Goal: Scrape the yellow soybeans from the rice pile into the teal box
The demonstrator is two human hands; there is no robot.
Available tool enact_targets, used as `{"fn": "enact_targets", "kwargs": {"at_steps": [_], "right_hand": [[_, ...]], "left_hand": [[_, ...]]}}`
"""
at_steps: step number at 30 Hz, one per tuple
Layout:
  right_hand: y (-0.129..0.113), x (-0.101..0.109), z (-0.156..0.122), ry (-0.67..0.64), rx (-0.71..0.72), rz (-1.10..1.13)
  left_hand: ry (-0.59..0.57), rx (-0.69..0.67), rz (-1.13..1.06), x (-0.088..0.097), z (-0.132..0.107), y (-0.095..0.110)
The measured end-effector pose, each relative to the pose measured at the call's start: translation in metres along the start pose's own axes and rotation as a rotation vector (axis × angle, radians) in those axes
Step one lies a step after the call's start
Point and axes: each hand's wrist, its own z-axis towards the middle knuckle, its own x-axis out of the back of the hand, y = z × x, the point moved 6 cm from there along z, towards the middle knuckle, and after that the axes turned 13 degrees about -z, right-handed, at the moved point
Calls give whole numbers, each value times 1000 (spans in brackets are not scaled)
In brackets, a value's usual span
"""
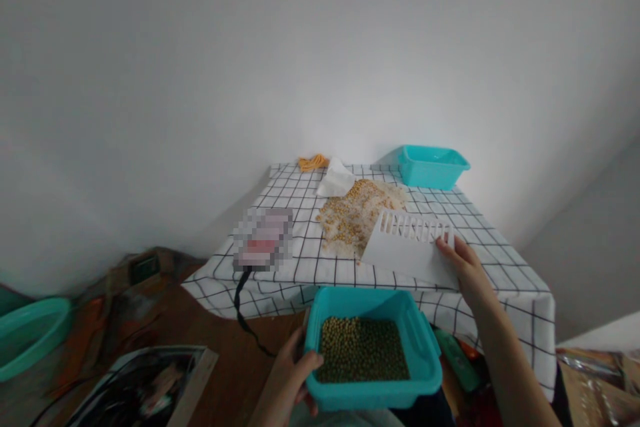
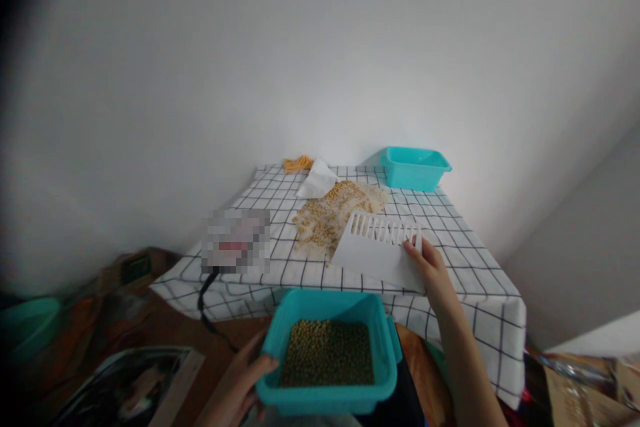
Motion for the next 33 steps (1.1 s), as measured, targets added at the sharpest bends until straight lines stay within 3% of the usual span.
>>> {"fn": "enact_targets", "kwargs": {"at_steps": [14,33], "right_hand": [[-5,-4,-4,-66,38,-82],[-1,-2,-4,-101,-10,2]], "left_hand": [[-13,-24,27,-2,3,-2],[23,-2,43,-5,-1,4]]}}
